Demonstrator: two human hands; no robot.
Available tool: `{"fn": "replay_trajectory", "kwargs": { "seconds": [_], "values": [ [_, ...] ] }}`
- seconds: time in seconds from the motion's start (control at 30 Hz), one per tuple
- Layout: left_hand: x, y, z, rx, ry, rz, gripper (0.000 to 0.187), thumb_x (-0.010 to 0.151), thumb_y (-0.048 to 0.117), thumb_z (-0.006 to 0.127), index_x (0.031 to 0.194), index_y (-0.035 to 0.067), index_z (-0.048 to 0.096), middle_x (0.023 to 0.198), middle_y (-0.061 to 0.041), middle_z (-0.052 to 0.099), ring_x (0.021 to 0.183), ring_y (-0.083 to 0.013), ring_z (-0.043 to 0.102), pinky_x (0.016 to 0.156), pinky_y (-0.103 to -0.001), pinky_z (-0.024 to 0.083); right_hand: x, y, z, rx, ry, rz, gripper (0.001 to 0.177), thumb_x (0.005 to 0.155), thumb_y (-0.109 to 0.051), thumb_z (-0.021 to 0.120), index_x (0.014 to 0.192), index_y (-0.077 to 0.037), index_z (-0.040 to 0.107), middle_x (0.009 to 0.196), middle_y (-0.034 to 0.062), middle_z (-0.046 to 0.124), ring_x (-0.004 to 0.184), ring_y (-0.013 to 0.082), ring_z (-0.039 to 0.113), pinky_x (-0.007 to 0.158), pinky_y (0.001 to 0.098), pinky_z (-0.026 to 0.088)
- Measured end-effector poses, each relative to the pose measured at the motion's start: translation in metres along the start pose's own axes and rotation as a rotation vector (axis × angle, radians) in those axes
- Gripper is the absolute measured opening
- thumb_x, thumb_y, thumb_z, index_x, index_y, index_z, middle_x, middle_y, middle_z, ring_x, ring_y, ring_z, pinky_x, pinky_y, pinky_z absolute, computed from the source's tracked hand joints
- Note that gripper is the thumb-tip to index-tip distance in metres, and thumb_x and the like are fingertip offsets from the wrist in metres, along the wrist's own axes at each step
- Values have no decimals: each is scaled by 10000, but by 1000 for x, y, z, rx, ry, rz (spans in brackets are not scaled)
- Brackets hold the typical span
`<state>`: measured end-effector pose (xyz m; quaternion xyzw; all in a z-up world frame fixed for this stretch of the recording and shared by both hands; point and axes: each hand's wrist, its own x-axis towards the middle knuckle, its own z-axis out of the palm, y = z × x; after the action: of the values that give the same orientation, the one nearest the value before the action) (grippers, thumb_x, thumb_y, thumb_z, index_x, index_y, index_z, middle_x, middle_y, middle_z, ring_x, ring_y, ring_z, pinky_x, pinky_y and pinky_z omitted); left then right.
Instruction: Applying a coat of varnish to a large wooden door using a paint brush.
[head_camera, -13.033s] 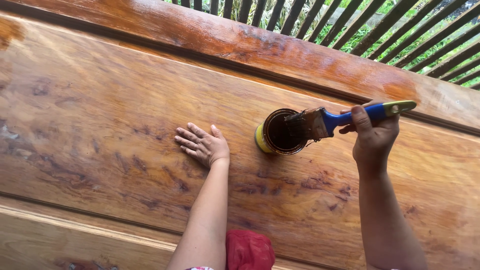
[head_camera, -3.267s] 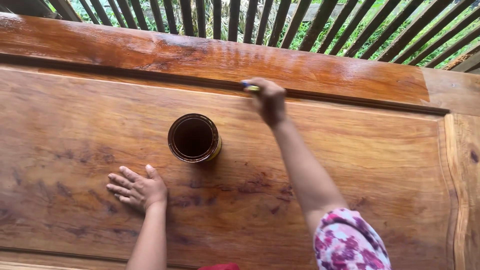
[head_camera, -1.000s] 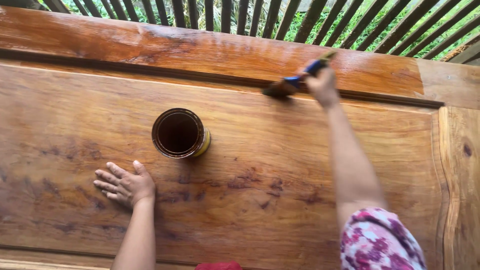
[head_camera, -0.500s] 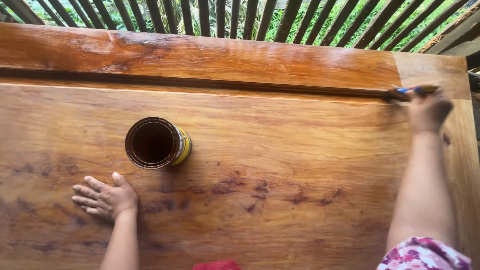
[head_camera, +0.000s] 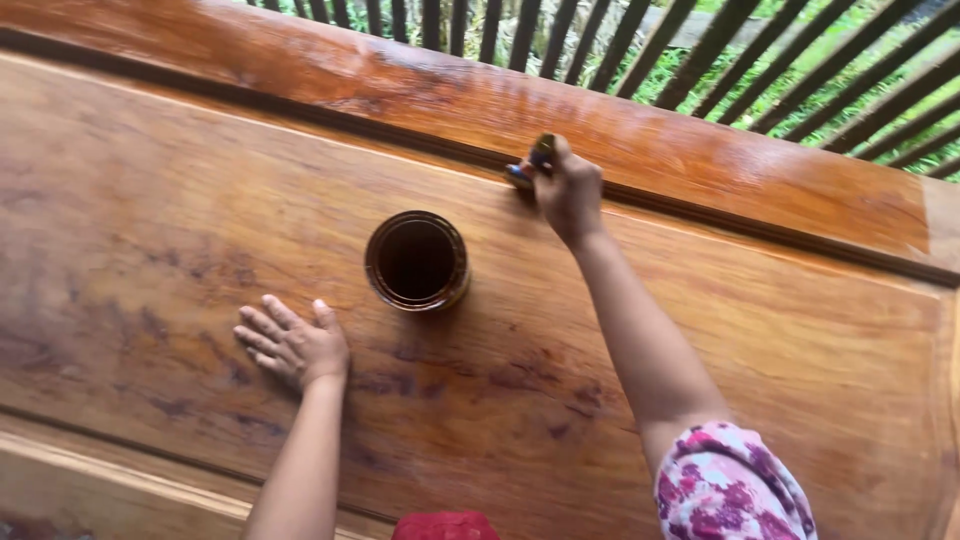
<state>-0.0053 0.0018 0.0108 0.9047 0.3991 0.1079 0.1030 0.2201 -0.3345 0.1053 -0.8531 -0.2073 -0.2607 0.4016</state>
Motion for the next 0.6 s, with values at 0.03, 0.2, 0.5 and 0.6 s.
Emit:
{"fn": "replay_trajectory", "kwargs": {
  "seconds": [0.03,0.2,0.5,0.6],
  "values": [
    [0,1,2,9,10,21,845,1004,545,487,1632,24,269,1712,-287,99,1561,-513,48,1217,-660,137,10,-9,20,22,-5,0,261,884,-31,798,1064,-107,624,906,66,781,845,251,775,724,368,611],
    [2,-3,3,-4,22,18,860,999,552,475,1636,16,258,1699,-280,100,1555,-508,50,1219,-645,132,37,-35,90,255,15,28,287,909,22,741,1127,-106,606,947,59,783,907,219,789,770,334,623],
    [3,-2,4,2,1,25,851,1007,550,478,1640,25,257,1712,-275,82,1563,-504,35,1227,-651,131,-46,20,-43,374,74,-58,235,941,90,770,1091,-37,642,1099,143,728,1059,259,726,944,364,607],
    [4,2,-1,-9,-22,3,847,1010,549,484,1645,38,256,1720,-265,72,1567,-496,24,1218,-666,148,-88,81,-123,260,136,-1,225,972,95,758,1089,-24,608,1115,149,720,1103,266,719,988,377,601]
  ]
}}
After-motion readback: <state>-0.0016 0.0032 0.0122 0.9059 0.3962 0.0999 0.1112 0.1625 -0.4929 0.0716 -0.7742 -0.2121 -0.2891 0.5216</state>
